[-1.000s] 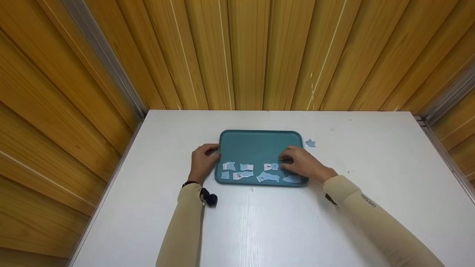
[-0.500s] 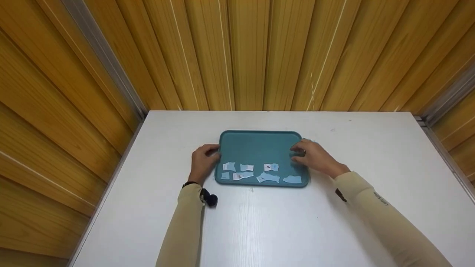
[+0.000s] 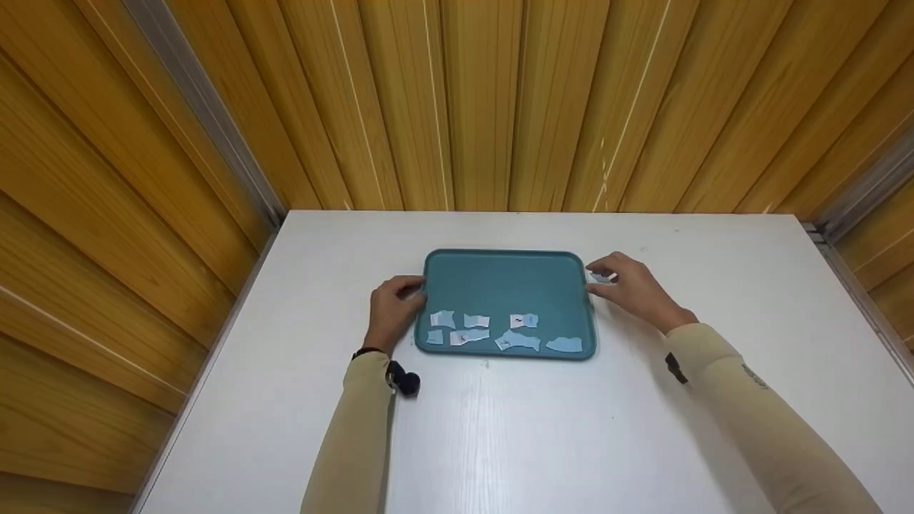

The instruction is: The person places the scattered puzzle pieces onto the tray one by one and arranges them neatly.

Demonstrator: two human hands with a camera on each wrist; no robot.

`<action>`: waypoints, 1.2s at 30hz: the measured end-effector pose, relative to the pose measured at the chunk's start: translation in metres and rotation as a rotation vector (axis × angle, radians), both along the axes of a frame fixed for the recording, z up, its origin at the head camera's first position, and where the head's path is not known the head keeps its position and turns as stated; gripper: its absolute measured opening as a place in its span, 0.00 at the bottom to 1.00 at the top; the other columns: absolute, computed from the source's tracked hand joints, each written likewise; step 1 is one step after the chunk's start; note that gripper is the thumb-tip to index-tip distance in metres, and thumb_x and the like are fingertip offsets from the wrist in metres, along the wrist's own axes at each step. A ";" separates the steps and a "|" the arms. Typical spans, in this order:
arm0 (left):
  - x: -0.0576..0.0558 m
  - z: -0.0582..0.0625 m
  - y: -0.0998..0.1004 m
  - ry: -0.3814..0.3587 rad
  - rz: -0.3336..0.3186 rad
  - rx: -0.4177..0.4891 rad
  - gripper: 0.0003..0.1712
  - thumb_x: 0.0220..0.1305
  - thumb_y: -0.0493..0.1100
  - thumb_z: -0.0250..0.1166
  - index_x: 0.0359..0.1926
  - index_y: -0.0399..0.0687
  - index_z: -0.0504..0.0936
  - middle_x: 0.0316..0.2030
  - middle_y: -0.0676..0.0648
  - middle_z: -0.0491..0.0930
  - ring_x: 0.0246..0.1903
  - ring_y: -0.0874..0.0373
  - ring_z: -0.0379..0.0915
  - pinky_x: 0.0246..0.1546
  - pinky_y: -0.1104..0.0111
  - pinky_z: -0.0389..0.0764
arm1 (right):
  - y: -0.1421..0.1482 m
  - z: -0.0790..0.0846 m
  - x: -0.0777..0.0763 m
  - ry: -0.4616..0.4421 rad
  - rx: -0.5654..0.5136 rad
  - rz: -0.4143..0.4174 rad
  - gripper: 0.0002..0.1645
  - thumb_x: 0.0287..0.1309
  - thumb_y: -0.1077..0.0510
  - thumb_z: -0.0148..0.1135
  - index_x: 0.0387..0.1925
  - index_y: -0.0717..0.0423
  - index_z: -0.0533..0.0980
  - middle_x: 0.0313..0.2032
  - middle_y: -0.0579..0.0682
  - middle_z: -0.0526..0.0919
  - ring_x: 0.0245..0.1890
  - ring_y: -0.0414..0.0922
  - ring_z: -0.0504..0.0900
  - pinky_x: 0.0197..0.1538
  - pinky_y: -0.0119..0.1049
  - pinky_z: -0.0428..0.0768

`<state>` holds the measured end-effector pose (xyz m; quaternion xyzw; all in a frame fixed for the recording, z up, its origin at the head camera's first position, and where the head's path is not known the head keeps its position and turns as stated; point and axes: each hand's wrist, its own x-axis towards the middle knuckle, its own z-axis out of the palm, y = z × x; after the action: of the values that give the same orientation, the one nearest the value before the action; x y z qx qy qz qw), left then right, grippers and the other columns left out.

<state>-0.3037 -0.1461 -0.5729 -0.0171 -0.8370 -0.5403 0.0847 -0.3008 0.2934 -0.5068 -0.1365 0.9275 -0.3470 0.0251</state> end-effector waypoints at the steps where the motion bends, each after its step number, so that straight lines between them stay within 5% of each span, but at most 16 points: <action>1: 0.000 0.000 0.000 -0.004 0.002 0.001 0.17 0.66 0.36 0.73 0.55 0.46 0.90 0.52 0.50 0.87 0.56 0.54 0.80 0.61 0.59 0.79 | 0.002 -0.001 -0.001 0.007 -0.001 -0.005 0.25 0.68 0.61 0.71 0.62 0.67 0.79 0.56 0.64 0.80 0.60 0.62 0.79 0.63 0.59 0.78; 22: -0.001 -0.002 0.000 -0.025 0.014 0.016 0.17 0.66 0.35 0.71 0.55 0.47 0.90 0.53 0.51 0.87 0.57 0.55 0.79 0.63 0.59 0.77 | 0.024 -0.015 -0.009 -0.095 0.038 -0.100 0.27 0.72 0.60 0.66 0.66 0.70 0.75 0.57 0.66 0.76 0.60 0.63 0.75 0.69 0.61 0.72; 29: -0.002 -0.002 0.000 0.023 0.012 -0.003 0.17 0.64 0.32 0.72 0.54 0.44 0.91 0.51 0.48 0.88 0.55 0.53 0.81 0.59 0.60 0.79 | 0.024 -0.017 -0.013 -0.058 0.040 -0.090 0.27 0.71 0.59 0.68 0.63 0.72 0.76 0.55 0.67 0.77 0.59 0.63 0.76 0.69 0.61 0.71; 36: -0.001 -0.002 0.001 -0.005 0.021 -0.005 0.16 0.66 0.34 0.72 0.54 0.47 0.90 0.51 0.51 0.87 0.56 0.55 0.80 0.61 0.61 0.78 | 0.022 -0.022 -0.017 -0.065 0.050 -0.107 0.26 0.72 0.57 0.68 0.61 0.72 0.77 0.53 0.66 0.76 0.59 0.63 0.76 0.68 0.61 0.71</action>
<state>-0.3046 -0.1453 -0.5748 -0.0072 -0.8388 -0.5372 0.0881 -0.3176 0.3157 -0.5287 -0.0745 0.9405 -0.3290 0.0400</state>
